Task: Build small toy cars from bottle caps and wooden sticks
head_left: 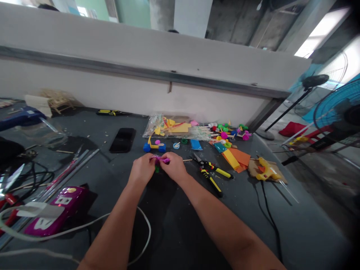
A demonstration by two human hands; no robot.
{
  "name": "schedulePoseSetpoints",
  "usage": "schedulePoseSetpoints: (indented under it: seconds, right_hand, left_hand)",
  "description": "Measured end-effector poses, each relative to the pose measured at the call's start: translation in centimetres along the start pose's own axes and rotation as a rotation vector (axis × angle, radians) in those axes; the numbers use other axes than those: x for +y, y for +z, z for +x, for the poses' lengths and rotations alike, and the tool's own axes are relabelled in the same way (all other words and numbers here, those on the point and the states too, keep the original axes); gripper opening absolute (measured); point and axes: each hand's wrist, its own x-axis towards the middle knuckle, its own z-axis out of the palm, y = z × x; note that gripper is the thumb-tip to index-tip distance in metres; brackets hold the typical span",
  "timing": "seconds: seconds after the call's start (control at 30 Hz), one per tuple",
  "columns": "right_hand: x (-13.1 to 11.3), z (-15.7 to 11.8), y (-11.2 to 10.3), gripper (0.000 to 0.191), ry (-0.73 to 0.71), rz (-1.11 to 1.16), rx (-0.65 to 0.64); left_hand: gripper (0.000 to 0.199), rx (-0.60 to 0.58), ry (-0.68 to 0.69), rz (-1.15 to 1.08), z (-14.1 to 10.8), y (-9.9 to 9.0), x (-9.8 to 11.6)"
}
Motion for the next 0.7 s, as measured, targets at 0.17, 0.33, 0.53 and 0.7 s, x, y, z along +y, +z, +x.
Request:
schedulePoseSetpoints:
  seconds: [0.17, 0.33, 0.53, 0.7]
  right_hand:
    - [0.1, 0.1, 0.0, 0.017, 0.303, 0.736, -0.255]
    - [-0.3, 0.4, -0.6, 0.017, 0.433, 1.098, -0.171]
    - [-0.6, 0.6, -0.6, 0.015, 0.508, 1.192, -0.179]
    - [-1.9, 1.4, -1.4, 0.016, 0.431, 1.056, -0.185]
  left_hand:
    - [0.026, 0.058, -0.049, 0.072, 0.0, -0.3, -0.8]
    - [0.029, 0.148, 0.004, 0.051, 0.3, -0.5, -2.5]
    - [0.042, 0.233, 0.001, 0.079, 0.4, -0.2, -4.5]
    - [0.049, 0.5, 0.126, -0.094, -0.3, -1.4, -2.6]
